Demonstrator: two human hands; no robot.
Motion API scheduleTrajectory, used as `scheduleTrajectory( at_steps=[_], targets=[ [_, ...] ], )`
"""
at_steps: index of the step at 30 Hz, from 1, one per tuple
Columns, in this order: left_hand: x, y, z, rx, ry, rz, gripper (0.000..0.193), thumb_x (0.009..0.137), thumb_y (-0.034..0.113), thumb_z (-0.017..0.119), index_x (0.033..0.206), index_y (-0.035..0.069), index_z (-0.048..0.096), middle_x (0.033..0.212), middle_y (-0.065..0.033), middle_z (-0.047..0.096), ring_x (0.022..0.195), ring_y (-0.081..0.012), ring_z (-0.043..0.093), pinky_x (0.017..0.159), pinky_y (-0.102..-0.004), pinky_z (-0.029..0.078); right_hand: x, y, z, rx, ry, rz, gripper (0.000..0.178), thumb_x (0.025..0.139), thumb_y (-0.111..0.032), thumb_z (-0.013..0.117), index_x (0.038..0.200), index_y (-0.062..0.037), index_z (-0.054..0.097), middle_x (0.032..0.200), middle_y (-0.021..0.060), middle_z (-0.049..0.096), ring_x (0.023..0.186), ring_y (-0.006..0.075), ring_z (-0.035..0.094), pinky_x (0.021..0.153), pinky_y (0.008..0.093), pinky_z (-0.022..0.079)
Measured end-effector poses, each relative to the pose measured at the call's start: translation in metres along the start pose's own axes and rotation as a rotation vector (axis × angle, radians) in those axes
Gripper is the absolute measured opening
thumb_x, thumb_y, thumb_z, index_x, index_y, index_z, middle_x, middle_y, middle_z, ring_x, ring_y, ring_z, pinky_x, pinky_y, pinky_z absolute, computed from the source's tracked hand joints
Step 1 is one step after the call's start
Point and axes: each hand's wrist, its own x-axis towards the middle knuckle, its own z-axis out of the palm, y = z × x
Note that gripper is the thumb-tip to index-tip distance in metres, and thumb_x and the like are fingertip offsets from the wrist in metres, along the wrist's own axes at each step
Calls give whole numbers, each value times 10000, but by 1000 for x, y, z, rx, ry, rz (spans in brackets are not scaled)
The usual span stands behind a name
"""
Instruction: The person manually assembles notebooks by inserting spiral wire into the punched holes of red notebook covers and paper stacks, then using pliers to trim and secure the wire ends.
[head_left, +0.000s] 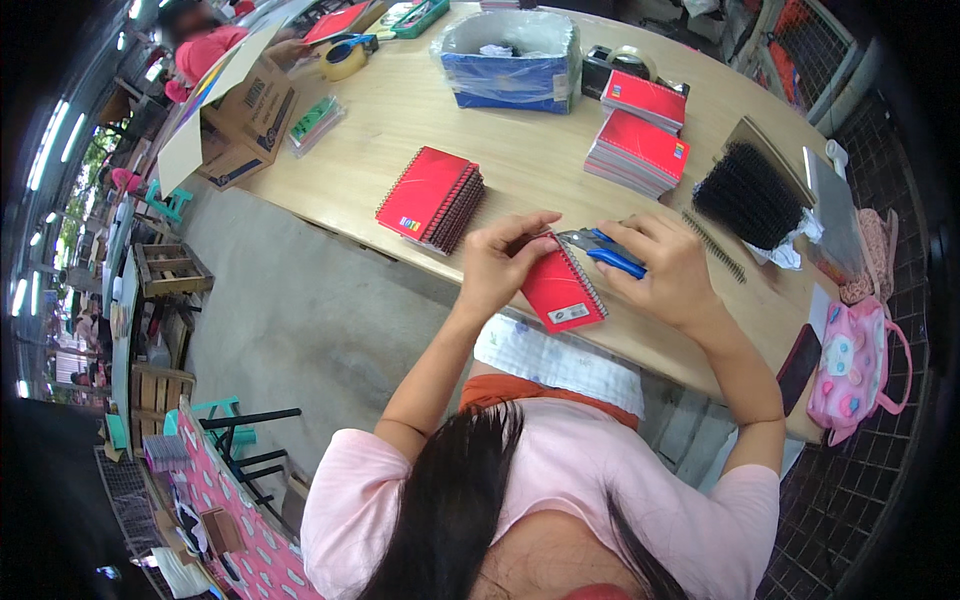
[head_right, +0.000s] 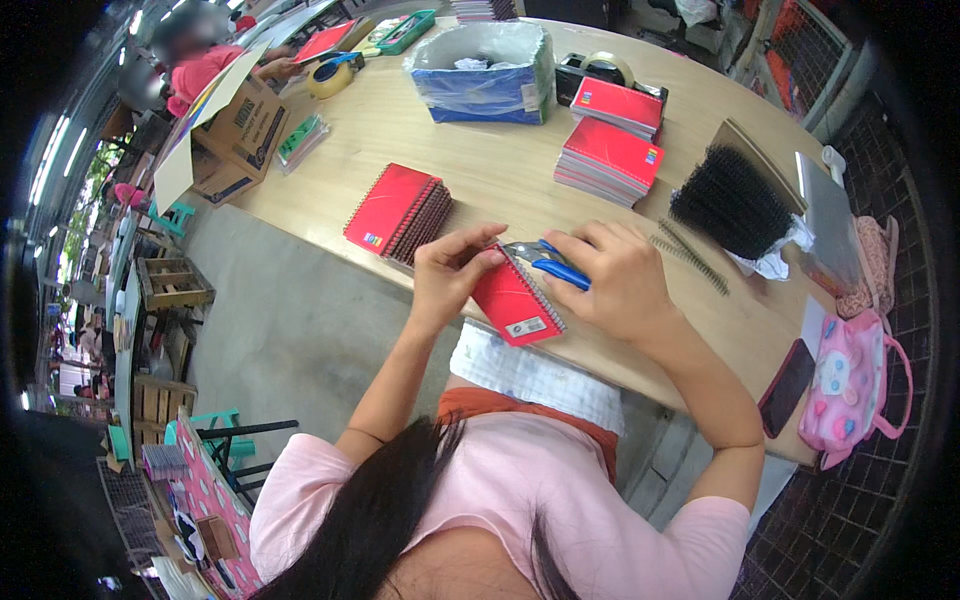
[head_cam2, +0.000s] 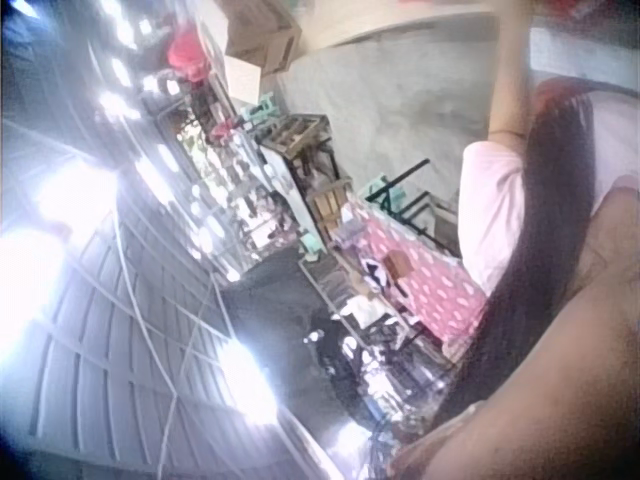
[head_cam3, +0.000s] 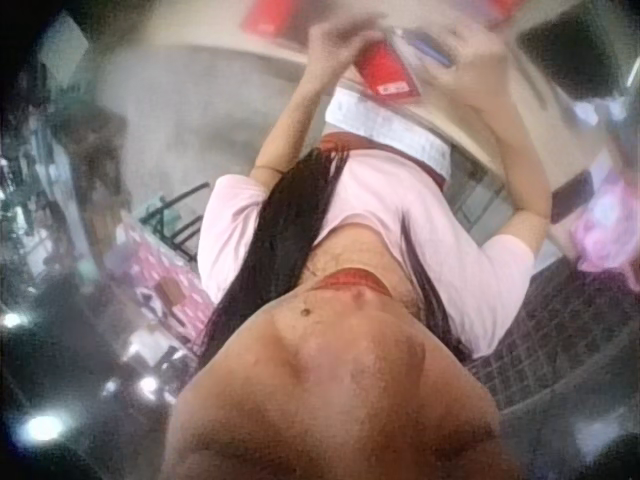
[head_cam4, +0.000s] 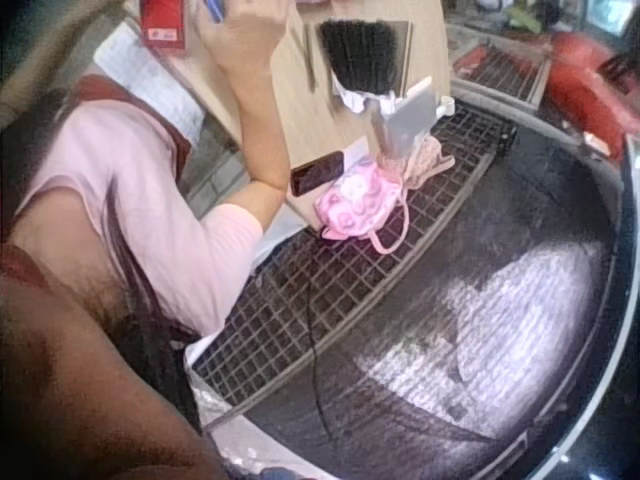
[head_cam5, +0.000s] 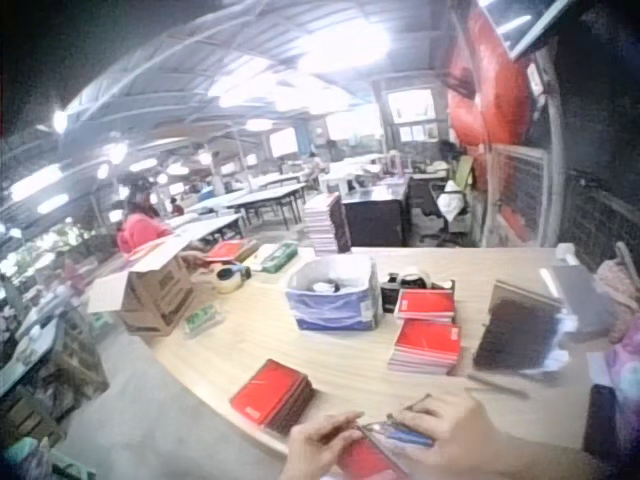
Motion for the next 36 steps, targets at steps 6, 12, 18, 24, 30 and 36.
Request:
scheduleTrajectory(
  at_steps=[6, 12, 18, 24, 30, 36],
  targets=[
    [30, 9, 14, 125, -8, 70, 290, 856, 6, 722, 1144, 29, 727, 958, -87, 732, 874, -105, 665, 798, -256, 541, -7, 6, -7, 311, -127, 333, 439, 755, -212, 771, 1150, -29, 712, 941, 178, 692, 769, 285, 681, 707, 369, 542],
    [226, 28, -24, -363, 104, 114, 274, 929, 59, 667, 1196, 1, 680, 959, -65, 685, 802, -108, 635, 718, -233, 527, -33, 37, -45, 254, 424, 467, 431, 774, 26, 716, 1203, 2, 677, 959, 105, 653, 879, 180, 620, 840, 284, 488],
    [417, -36, -55, -248, 336, -47, 287, 912, 25, 630, 1190, 40, 698, 990, -95, 694, 787, -176, 665, 688, -339, 566, -93, 60, -40, 260, 436, 622, 442, 812, -28, 704, 1250, -5, 657, 991, 79, 651, 913, 150, 592, 860, 277, 474],
    [453, -94, -44, 0, 500, -275, 443, 796, 79, 643, 1212, 207, 726, 1173, -188, 701, 1095, -299, 674, 926, -343, 522, -127, 74, -38, 510, 534, 822, 396, 892, -96, 663, 1268, 26, 632, 1083, 74, 645, 975, 137, 596, 909, 278, 463],
    [393, -35, -58, -83, 31, -139, 257, 889, 151, 737, 1131, 68, 728, 960, -104, 727, 790, -207, 691, 713, -333, 566, -117, 72, -29, 546, 586, 723, 414, 942, -185, 641, 1300, 22, 606, 999, 56, 649, 828, 97, 568, 761, 242, 463],
    [205, 55, -112, 588, 194, 576, 253, 829, 4, 680, 1057, 84, 754, 885, -133, 741, 765, -234, 719, 690, -299, 554, -123, 57, -17, 577, 584, 691, 405, 936, -179, 640, 1298, 0, 614, 1018, 51, 644, 830, 95, 562, 772, 239, 460]
  ],
)
